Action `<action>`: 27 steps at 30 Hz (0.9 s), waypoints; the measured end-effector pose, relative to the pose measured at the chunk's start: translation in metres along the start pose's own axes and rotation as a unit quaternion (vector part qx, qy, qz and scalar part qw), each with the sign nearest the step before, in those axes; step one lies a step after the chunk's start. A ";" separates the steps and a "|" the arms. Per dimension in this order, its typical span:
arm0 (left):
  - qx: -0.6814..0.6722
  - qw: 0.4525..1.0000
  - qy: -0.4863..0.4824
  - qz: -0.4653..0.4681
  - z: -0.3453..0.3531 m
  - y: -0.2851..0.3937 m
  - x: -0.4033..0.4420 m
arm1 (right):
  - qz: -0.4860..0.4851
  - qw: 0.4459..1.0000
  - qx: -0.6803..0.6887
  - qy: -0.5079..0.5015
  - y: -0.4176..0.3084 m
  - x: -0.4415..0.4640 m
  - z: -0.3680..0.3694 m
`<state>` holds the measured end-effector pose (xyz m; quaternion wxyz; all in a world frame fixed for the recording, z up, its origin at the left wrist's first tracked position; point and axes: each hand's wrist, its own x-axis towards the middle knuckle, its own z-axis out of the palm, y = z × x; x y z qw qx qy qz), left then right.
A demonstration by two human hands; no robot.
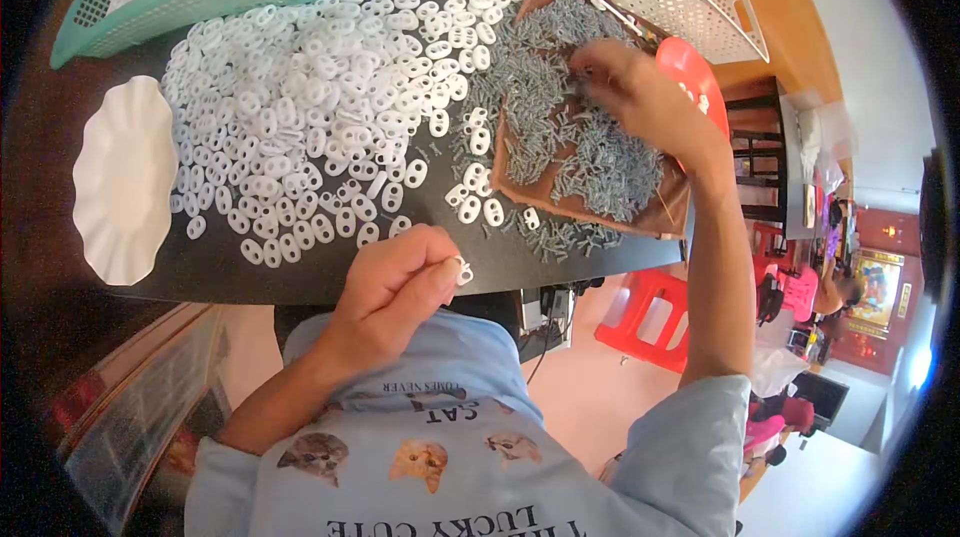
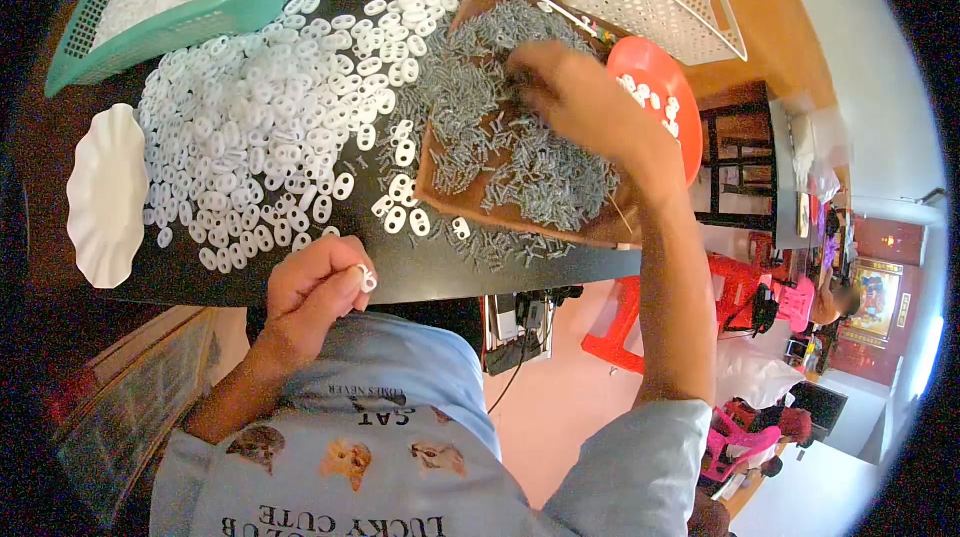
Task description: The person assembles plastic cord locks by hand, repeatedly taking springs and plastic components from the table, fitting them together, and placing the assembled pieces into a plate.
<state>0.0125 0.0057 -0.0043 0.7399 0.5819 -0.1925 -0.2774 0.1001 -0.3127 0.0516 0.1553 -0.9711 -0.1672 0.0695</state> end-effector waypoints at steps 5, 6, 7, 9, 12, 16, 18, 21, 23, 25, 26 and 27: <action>-0.011 1.000 -0.007 0.020 -0.002 -0.002 0.000 | 0.004 0.989 -0.077 0.126 -0.001 0.003 -0.003; -0.013 1.000 -0.006 0.019 -0.001 -0.002 0.000 | 0.004 0.989 -0.077 0.125 -0.007 0.000 -0.006; -0.017 1.000 -0.007 0.014 -0.001 -0.002 0.000 | 0.003 0.993 -0.054 0.103 -0.014 -0.004 -0.009; -0.022 1.000 -0.011 0.007 -0.001 -0.003 0.000 | 0.006 0.996 -0.031 0.080 -0.021 -0.012 -0.007; -0.006 1.000 -0.015 0.027 -0.001 -0.005 0.000 | -0.014 0.998 0.000 0.055 -0.021 -0.019 -0.001; -0.009 0.999 -0.013 0.036 -0.002 -0.005 -0.002 | -0.009 1.000 0.006 0.008 -0.026 -0.019 0.003; -0.015 0.999 -0.012 0.028 -0.001 -0.004 -0.002 | -0.001 1.000 0.018 0.001 -0.030 -0.017 0.006; -0.001 1.000 -0.013 0.027 -0.001 -0.002 0.000 | -0.011 0.999 -0.030 0.014 -0.030 -0.017 0.012; 0.003 0.999 -0.009 0.043 -0.001 -0.004 0.000 | -0.011 0.998 -0.066 0.019 -0.027 -0.015 0.017; 0.001 0.999 -0.006 0.036 -0.001 -0.003 0.000 | 0.009 0.999 -0.046 0.018 -0.030 -0.016 0.017; -0.002 0.999 -0.005 0.032 -0.001 -0.002 0.000 | 0.031 0.999 -0.028 0.019 -0.032 -0.017 0.015; -0.002 1.000 0.000 0.030 -0.001 -0.002 -0.001 | 0.027 0.999 -0.026 0.016 -0.033 -0.018 0.012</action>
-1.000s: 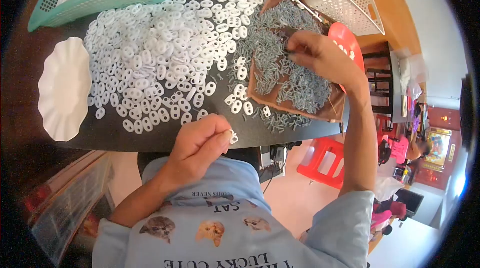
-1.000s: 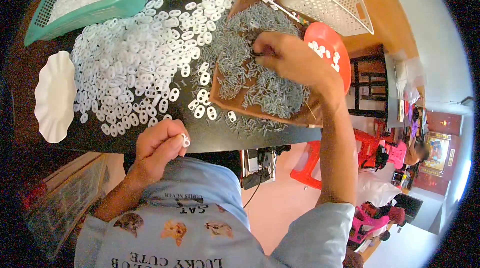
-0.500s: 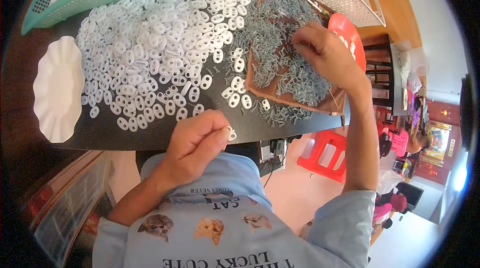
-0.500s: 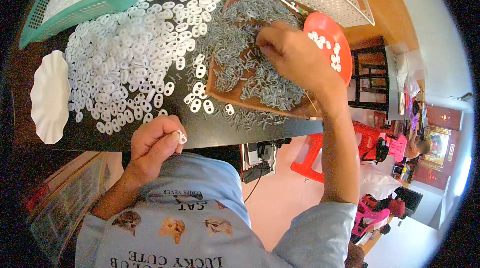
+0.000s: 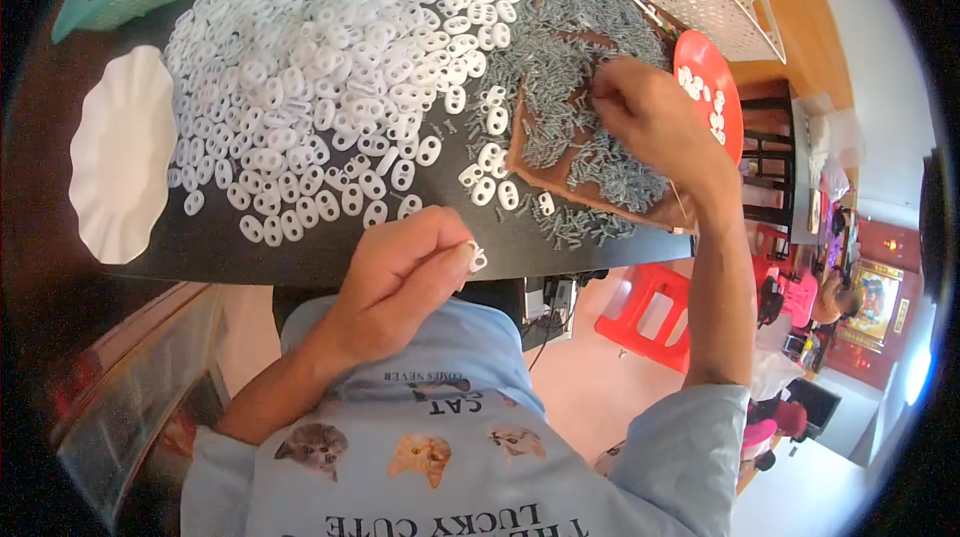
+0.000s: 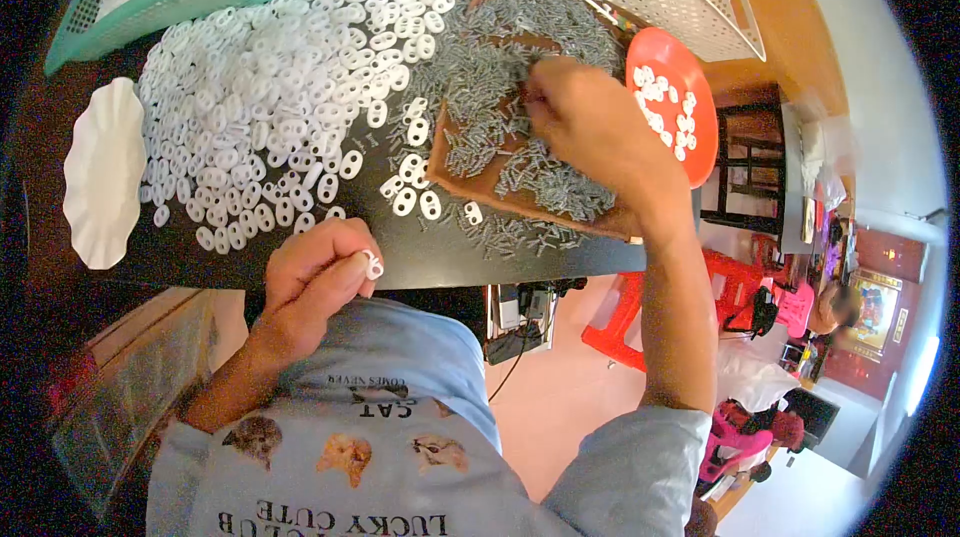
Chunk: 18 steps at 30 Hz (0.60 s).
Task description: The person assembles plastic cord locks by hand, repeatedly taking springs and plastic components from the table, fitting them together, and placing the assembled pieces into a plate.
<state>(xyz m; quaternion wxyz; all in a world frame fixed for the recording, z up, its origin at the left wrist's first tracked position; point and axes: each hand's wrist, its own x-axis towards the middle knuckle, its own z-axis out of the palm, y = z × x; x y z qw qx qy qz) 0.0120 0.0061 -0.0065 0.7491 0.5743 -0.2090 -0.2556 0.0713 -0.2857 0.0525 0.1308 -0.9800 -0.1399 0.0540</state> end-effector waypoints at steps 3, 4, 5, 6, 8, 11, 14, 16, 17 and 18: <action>-0.004 1.000 0.009 -0.004 0.001 0.002 -0.001 | 0.028 0.998 0.026 0.045 0.001 -0.006 -0.005; -0.013 1.000 0.014 -0.021 0.001 0.005 -0.002 | 0.025 0.998 0.028 0.043 -0.010 -0.009 -0.008; -0.021 0.999 0.020 -0.038 0.001 0.006 -0.001 | 0.064 0.993 0.097 0.033 -0.028 -0.013 -0.016; -0.021 0.999 0.023 -0.040 0.002 0.004 -0.001 | 0.105 0.980 0.165 0.023 -0.044 -0.018 -0.020; -0.065 0.997 0.044 -0.006 0.005 0.000 -0.001 | 0.042 0.976 0.215 -0.011 -0.071 -0.027 -0.014; -0.061 0.996 0.023 -0.055 0.002 0.002 -0.001 | -0.081 0.973 0.215 -0.020 -0.097 -0.030 0.006; -0.074 0.995 0.053 -0.041 0.004 -0.001 -0.004 | -0.087 0.976 0.201 -0.015 -0.113 -0.029 0.017; -0.068 0.996 0.050 -0.040 0.003 0.000 -0.003 | -0.103 0.979 0.177 0.012 -0.114 -0.029 0.021; -0.063 0.996 0.046 -0.039 0.003 0.001 -0.003 | -0.104 0.981 0.166 0.014 -0.114 -0.029 0.021; -0.063 0.996 0.047 -0.040 0.003 0.001 -0.004 | -0.104 0.983 0.153 0.015 -0.113 -0.029 0.022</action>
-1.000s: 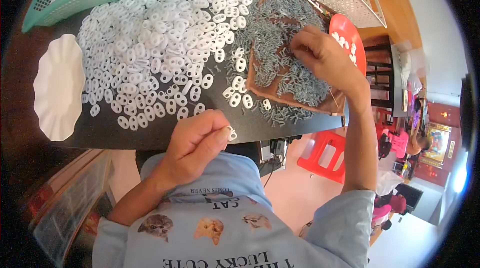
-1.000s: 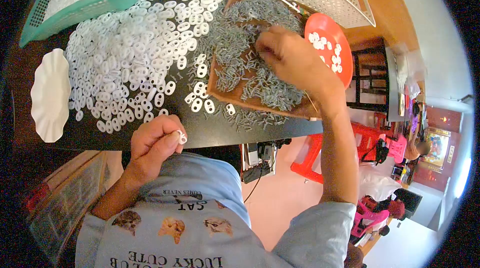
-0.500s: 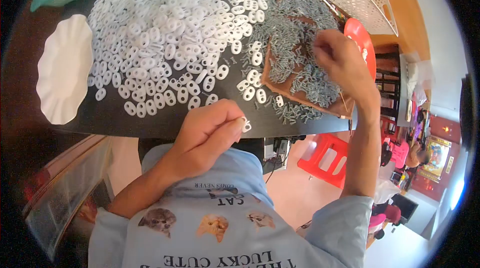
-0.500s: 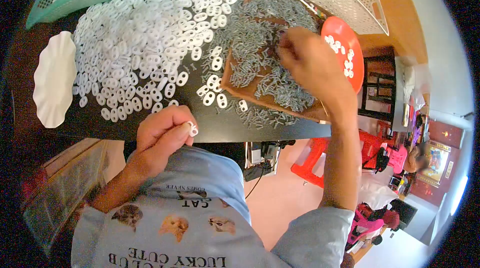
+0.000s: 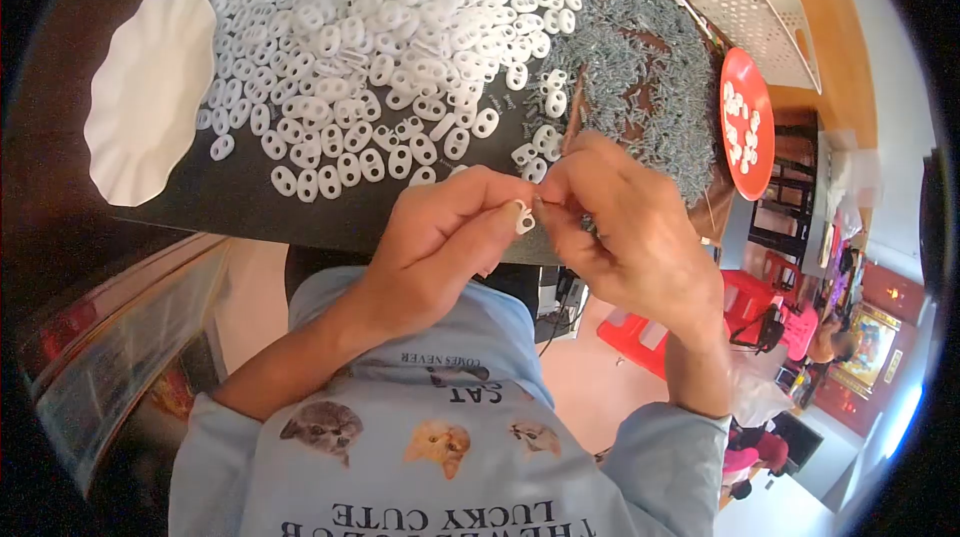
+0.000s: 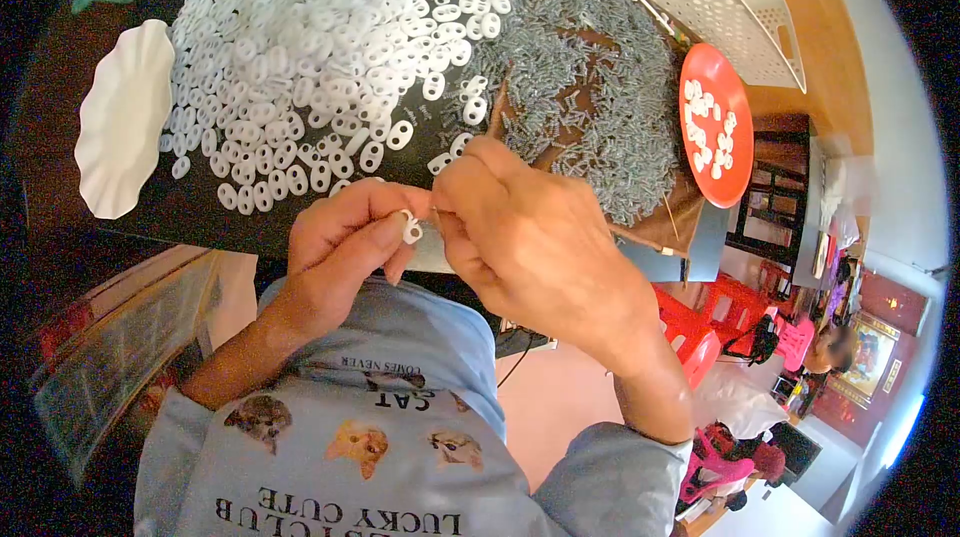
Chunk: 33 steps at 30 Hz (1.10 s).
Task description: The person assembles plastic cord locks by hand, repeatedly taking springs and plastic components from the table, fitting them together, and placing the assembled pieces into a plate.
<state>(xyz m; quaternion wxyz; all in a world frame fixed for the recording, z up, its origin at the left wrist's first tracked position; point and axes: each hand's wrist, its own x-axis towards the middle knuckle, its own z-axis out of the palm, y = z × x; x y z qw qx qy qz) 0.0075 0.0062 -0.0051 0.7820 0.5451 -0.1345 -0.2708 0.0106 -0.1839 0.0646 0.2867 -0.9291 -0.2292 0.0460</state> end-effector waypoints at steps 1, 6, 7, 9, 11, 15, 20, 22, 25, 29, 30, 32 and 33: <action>-0.004 1.000 0.002 -0.004 0.000 0.000 0.000 | 0.000 1.000 0.000 -0.001 0.000 0.000 0.001; -0.029 0.999 -0.008 -0.022 -0.003 -0.001 0.001 | -0.035 0.998 -0.048 -0.019 -0.004 0.000 -0.001; -0.055 0.998 -0.003 -0.021 -0.002 0.000 0.001 | -0.037 0.998 -0.047 -0.021 0.000 -0.001 0.001; -0.081 0.996 0.002 -0.021 -0.001 -0.002 0.002 | -0.080 0.995 -0.025 0.054 0.010 -0.007 0.010; -0.058 0.998 -0.001 0.009 -0.001 -0.007 0.002 | -0.041 0.997 0.042 0.052 0.005 -0.007 0.003; -0.040 0.996 -0.023 0.083 -0.002 -0.009 0.007 | 0.031 0.986 0.160 0.030 0.003 -0.007 -0.003; 0.087 0.986 -0.027 0.140 -0.005 -0.010 0.008 | 0.060 0.983 0.171 0.012 0.001 -0.009 -0.002; 0.088 0.987 -0.029 0.131 -0.006 -0.008 0.007 | 0.064 0.984 0.168 0.004 0.001 -0.009 -0.002; 0.093 0.987 -0.034 0.124 -0.007 -0.007 0.007 | 0.066 0.984 0.165 -0.009 0.001 -0.008 -0.003; 0.105 0.981 -0.049 0.154 -0.009 -0.004 0.008 | 0.062 0.985 0.162 -0.025 -0.002 -0.005 -0.003; 0.104 0.981 -0.049 0.154 -0.009 -0.005 0.009 | 0.067 0.985 0.159 -0.029 -0.002 -0.005 -0.002; 0.115 0.975 -0.047 0.186 -0.009 -0.008 0.010 | 0.069 0.985 0.157 -0.030 -0.003 -0.005 -0.002; 0.115 0.975 -0.046 0.186 -0.008 -0.008 0.010 | 0.070 0.985 0.155 -0.030 -0.004 -0.004 -0.001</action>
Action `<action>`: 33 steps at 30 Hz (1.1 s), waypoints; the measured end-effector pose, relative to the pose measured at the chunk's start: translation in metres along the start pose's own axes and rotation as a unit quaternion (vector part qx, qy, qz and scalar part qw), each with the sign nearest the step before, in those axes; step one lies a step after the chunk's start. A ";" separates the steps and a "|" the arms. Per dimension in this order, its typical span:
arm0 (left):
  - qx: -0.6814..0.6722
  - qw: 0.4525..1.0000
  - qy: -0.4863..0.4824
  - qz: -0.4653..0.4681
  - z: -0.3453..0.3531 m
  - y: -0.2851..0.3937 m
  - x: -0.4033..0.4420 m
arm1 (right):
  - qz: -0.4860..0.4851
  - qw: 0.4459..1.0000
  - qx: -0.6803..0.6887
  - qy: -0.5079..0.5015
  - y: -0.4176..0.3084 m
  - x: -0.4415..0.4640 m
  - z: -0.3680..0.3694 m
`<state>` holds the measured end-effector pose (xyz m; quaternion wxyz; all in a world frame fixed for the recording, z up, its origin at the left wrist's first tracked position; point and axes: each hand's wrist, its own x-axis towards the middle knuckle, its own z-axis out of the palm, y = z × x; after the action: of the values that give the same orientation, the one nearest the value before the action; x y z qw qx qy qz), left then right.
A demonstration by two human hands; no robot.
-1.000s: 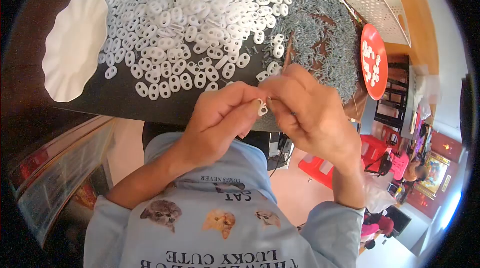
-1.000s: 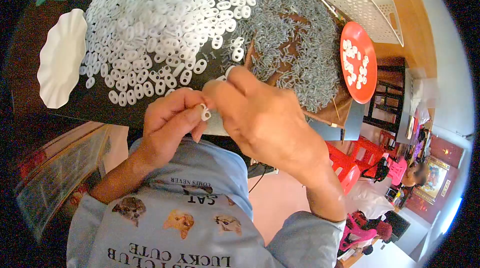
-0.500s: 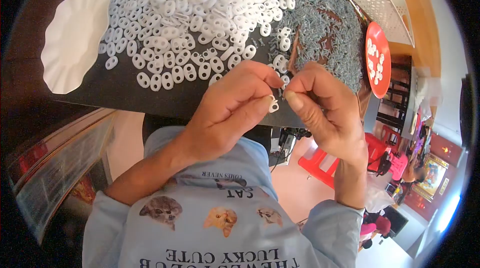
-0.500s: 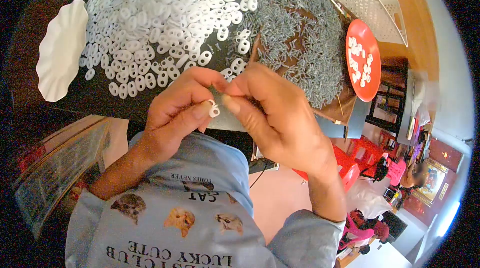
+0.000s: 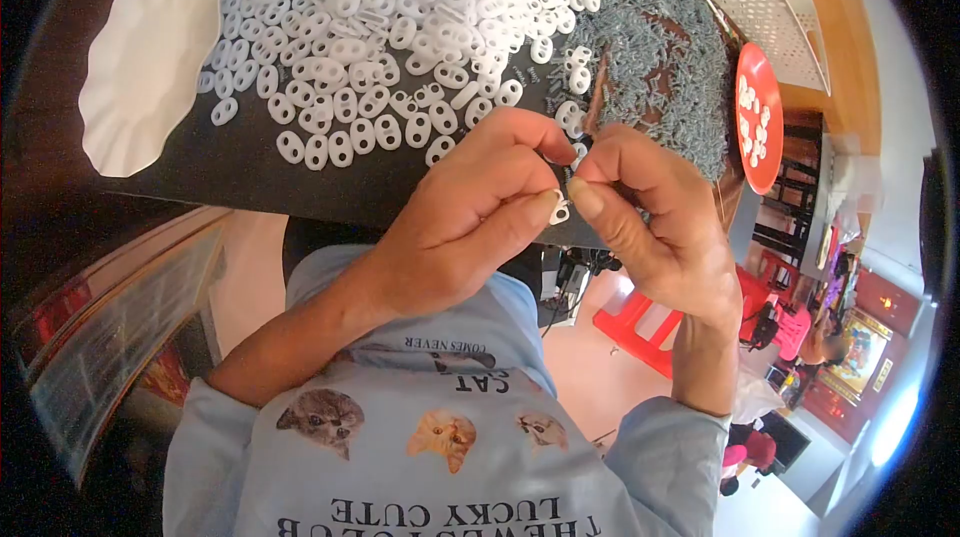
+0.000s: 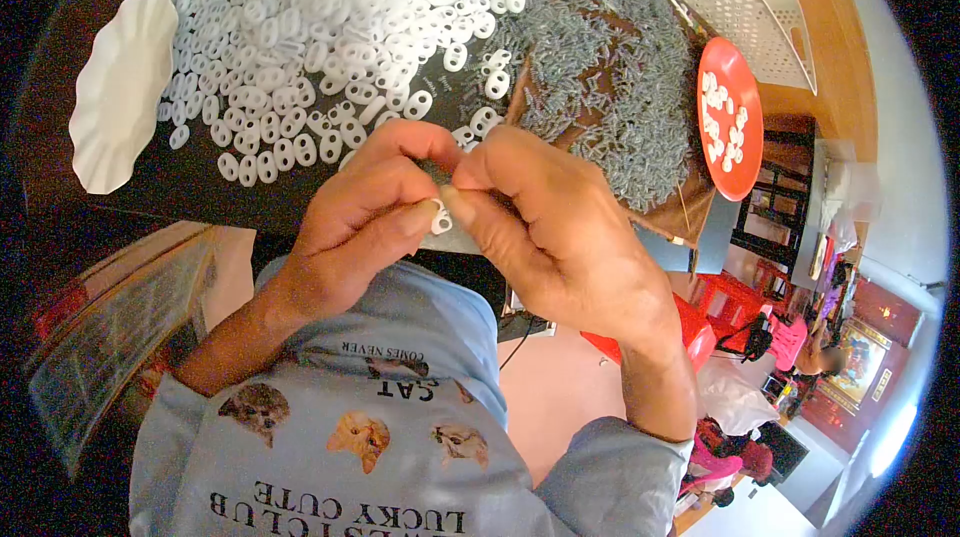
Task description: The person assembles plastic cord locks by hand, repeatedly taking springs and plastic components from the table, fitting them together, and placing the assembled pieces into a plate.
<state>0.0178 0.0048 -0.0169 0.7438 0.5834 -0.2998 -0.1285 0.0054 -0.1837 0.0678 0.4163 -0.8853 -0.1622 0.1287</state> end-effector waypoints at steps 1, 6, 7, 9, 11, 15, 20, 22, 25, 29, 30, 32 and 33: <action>0.005 1.000 0.000 0.005 0.000 0.000 0.000 | 0.000 1.000 0.000 -0.001 0.000 0.000 0.001; 0.006 1.000 0.010 0.016 0.001 -0.005 -0.002 | 0.015 1.000 -0.001 0.017 -0.003 0.001 0.007; -0.003 1.000 0.005 0.002 0.000 -0.004 -0.002 | 0.015 1.000 -0.001 0.016 -0.003 0.001 0.008; -0.012 1.000 0.000 -0.013 0.000 -0.003 -0.002 | 0.064 0.997 0.044 0.025 -0.005 -0.001 0.007; -0.019 1.000 0.003 -0.023 0.000 -0.002 -0.002 | 0.043 0.999 0.026 0.022 -0.002 0.000 0.006; -0.007 1.000 -0.012 -0.006 -0.002 -0.005 -0.001 | 0.034 0.999 0.015 0.013 -0.002 0.000 0.006; -0.035 0.999 -0.008 -0.023 -0.002 -0.002 -0.001 | 0.037 0.999 0.025 0.019 0.000 0.001 0.008; -0.026 1.000 -0.004 -0.004 -0.001 -0.006 -0.001 | 0.035 0.998 0.036 0.025 0.000 0.002 0.010; -0.008 1.000 0.004 0.007 0.001 -0.007 -0.003 | 0.019 0.999 0.023 0.032 0.000 0.002 0.012; -0.041 0.995 0.012 -0.086 0.007 0.003 -0.007 | 0.040 0.996 0.043 0.060 0.000 -0.003 0.017; -0.039 0.995 0.012 -0.085 0.008 0.003 -0.007 | 0.051 0.994 0.065 0.074 -0.001 -0.004 0.019; -0.011 0.998 0.028 -0.054 0.009 0.003 -0.005 | 0.048 0.993 0.065 0.085 -0.001 -0.005 0.022; -0.009 0.998 0.028 -0.054 0.009 0.004 -0.005 | 0.049 0.992 0.064 0.095 -0.002 -0.006 0.024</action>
<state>0.0077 0.0012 -0.0131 0.7494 0.5949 -0.2461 -0.1547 -0.0087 -0.1685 0.0549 0.4785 -0.8722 -0.0698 0.0743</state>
